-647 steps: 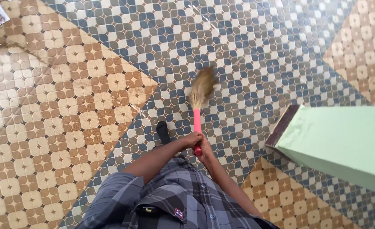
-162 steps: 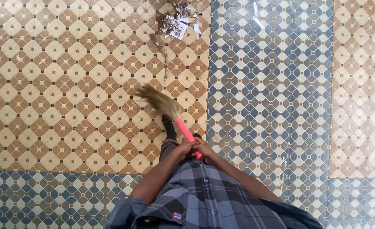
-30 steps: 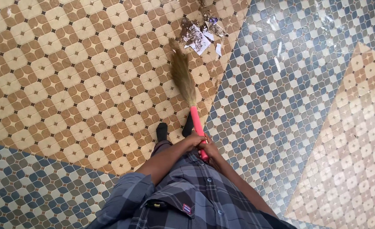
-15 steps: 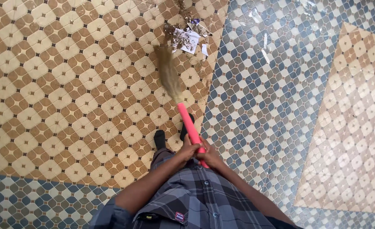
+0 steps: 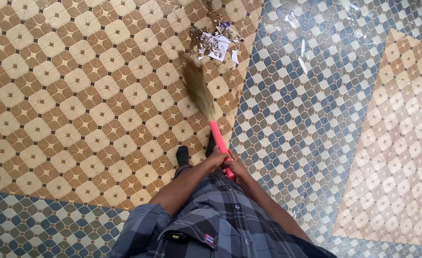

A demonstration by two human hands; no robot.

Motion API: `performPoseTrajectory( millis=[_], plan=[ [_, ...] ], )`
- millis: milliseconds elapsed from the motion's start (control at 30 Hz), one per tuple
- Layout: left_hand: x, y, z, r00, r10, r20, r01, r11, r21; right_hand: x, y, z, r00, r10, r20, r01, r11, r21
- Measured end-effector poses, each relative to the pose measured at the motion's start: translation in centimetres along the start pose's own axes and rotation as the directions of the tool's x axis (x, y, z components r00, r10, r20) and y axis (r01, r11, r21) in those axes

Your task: The person sweeps pieces of paper and debris on a tiled floor using a broom, moving the pile across the room.

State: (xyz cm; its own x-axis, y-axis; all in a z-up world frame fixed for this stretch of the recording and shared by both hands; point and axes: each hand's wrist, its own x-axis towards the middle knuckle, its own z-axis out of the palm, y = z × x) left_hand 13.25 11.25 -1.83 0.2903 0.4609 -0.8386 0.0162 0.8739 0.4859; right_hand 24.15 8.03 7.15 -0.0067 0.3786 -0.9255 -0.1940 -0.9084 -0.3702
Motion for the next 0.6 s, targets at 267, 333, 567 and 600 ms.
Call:
performPoseTrajectory(
  millis=[267,333,567,600],
  plan=[
    [-4.4,-2.1,1.8,0.960,-0.065,0.272,0.062,0.998,0.019,-7.2,2.1,-2.2,0.978,-0.203,-0.042,0.201,0.979,-0.032],
    [-5.3,-1.9,1.7,0.965,-0.036,0.260,0.032,0.999,0.018,-7.2,2.5,-2.3,0.966,-0.258,-0.015,0.256,0.965,-0.059],
    [-8.6,-2.2,-2.4,0.953,0.063,0.298,-0.033,0.994,-0.106,-8.6,3.9,0.3,0.940,-0.319,0.119,0.338,0.918,-0.208],
    [-9.1,-2.6,-2.9,0.956,0.075,0.284,-0.035,0.989,-0.142,-8.8,4.2,0.9,0.922,-0.355,0.153,0.383,0.890,-0.247]
  ],
)
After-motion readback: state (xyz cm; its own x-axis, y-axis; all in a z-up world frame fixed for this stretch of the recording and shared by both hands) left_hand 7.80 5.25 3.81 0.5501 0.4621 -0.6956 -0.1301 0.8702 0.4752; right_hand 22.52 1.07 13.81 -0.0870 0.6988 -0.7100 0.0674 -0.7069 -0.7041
